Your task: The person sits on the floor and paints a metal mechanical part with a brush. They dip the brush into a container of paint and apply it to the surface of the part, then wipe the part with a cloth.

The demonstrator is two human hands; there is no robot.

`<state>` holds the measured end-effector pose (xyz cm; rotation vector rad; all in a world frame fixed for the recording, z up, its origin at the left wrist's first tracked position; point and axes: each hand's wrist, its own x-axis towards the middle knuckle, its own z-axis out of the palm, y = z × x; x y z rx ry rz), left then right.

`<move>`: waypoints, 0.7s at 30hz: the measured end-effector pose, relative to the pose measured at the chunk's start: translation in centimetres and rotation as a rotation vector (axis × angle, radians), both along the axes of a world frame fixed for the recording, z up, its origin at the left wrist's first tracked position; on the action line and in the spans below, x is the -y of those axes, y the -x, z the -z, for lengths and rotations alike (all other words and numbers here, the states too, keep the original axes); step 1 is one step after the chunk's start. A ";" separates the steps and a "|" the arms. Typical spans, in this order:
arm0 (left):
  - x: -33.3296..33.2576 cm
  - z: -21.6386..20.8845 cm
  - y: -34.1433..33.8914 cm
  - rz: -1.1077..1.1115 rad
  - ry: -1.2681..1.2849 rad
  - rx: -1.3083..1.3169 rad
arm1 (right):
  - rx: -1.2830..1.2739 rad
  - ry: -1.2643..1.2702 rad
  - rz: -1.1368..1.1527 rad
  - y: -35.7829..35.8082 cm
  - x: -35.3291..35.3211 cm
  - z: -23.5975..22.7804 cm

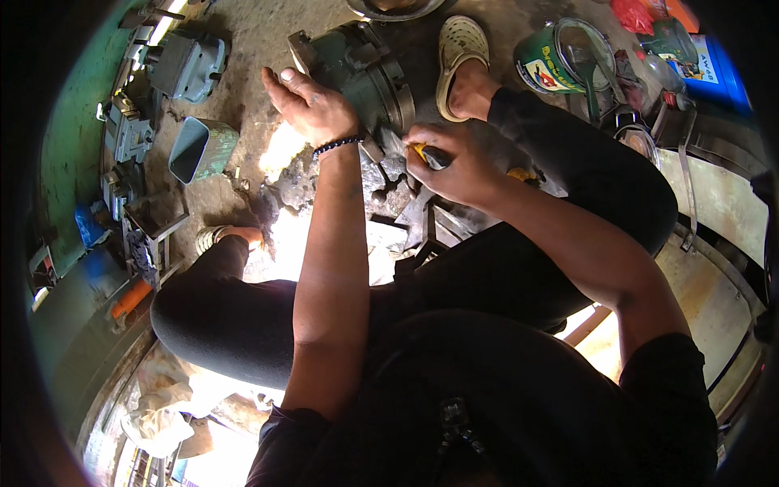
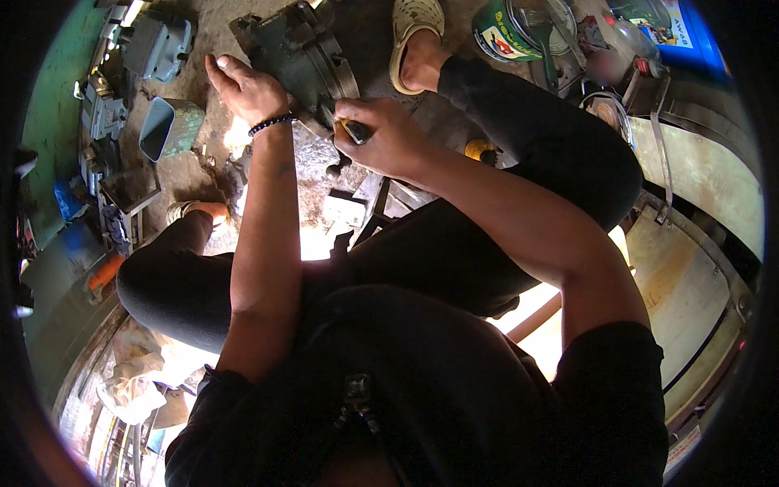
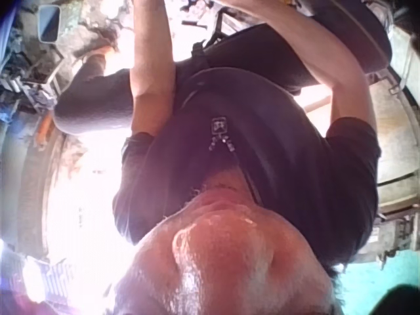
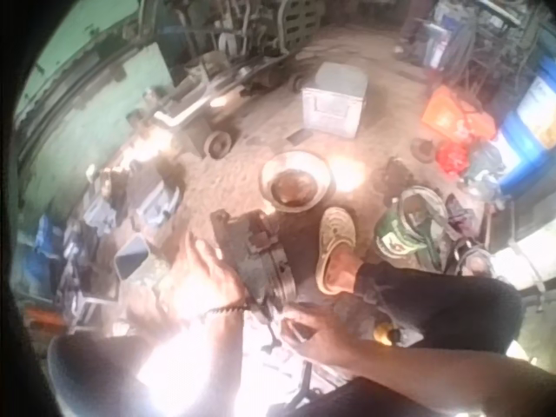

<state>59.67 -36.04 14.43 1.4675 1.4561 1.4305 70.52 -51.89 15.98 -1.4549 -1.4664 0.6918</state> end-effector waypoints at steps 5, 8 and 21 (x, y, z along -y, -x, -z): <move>-0.2 0.5 0.1 -0.002 -0.031 -0.012 | 0.133 -0.205 0.045 -1.4 -1.8 -3.7; -0.2 0.5 0.1 -0.006 -0.029 -0.018 | 0.079 -0.236 0.094 -1.4 -2.2 -4.0; -0.2 0.3 0.0 -0.002 -0.031 -0.002 | 0.257 0.382 -0.355 0.6 1.8 2.4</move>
